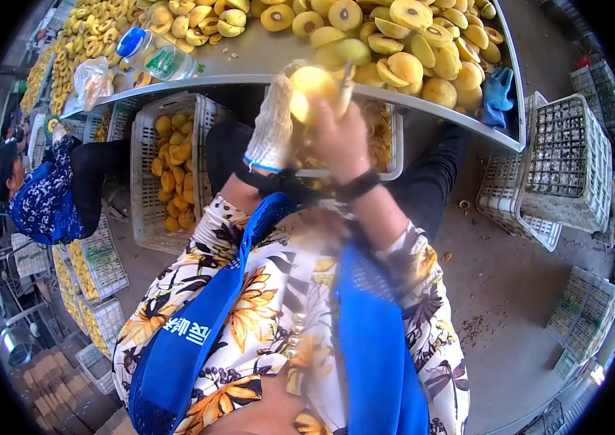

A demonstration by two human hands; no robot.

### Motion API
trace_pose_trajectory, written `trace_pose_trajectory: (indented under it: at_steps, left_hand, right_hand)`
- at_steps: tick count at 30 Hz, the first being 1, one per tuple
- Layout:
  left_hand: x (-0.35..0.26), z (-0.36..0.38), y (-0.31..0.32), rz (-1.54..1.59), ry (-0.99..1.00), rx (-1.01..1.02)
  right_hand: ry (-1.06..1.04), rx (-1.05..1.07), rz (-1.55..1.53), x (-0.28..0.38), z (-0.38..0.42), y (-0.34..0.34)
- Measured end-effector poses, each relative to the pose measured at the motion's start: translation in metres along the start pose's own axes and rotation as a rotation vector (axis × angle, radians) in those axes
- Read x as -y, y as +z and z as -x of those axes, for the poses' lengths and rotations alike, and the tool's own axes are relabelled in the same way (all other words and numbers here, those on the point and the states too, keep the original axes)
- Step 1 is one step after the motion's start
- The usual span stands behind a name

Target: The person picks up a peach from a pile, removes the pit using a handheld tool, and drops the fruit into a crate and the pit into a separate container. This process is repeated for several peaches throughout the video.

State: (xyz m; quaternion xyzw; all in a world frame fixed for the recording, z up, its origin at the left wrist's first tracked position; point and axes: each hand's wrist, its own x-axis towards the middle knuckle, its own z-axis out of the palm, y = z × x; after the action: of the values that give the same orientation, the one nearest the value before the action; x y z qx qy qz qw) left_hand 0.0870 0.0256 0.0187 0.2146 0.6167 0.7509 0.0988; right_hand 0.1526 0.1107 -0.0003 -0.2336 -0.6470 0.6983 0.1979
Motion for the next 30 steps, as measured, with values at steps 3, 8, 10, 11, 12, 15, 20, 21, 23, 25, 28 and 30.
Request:
trace_pose_trajectory:
  at_steps: [3,8,10,11,12,15,20,21,23,25,28,30]
  left_hand:
    - [0.013,-0.002,0.002,0.408,-0.331,-0.205]
    - [0.004,-0.002,-0.011,0.544,-0.489,-0.199]
    - [0.000,-0.003,-0.009,0.494,-0.465,-0.182]
    - [-0.002,-0.003,-0.006,0.472,-0.439,-0.187]
    - [-0.003,-0.002,-0.005,0.449,-0.412,-0.194]
    - [0.008,-0.006,-0.009,0.424,-0.380,-0.158]
    - [-0.005,-0.015,-0.020,0.200,-0.389,0.101]
    - [-0.012,-0.016,-0.022,0.138,-0.421,0.151]
    - [0.002,-0.026,-0.031,0.217,-0.503,0.296]
    - [0.007,-0.034,-0.034,0.340,-0.684,0.340]
    - [0.003,-0.032,-0.035,0.427,-0.723,0.251]
    - [0.011,-0.030,-0.041,0.507,-0.688,0.233]
  right_hand:
    - [-0.051,-0.083,0.523,-0.013,0.005,0.006]
    - [-0.007,0.157,0.682,0.018,0.024,-0.007]
    - [0.022,0.215,0.762,0.019,0.029,-0.008]
    - [0.008,0.225,0.760,0.021,0.030,-0.008]
    - [-0.006,0.237,0.757,0.024,0.031,-0.009]
    - [-0.021,0.240,0.729,0.022,0.033,-0.008]
    - [0.021,0.409,0.724,0.041,0.032,-0.011]
    - [0.025,0.459,0.736,0.042,0.031,-0.015]
    - [-0.017,0.524,0.737,0.038,0.031,-0.019]
    - [-0.115,0.547,0.717,0.025,0.030,-0.020]
    - [0.066,0.576,0.496,0.016,0.025,-0.018]
    - [0.217,0.531,0.341,0.014,0.023,-0.015]
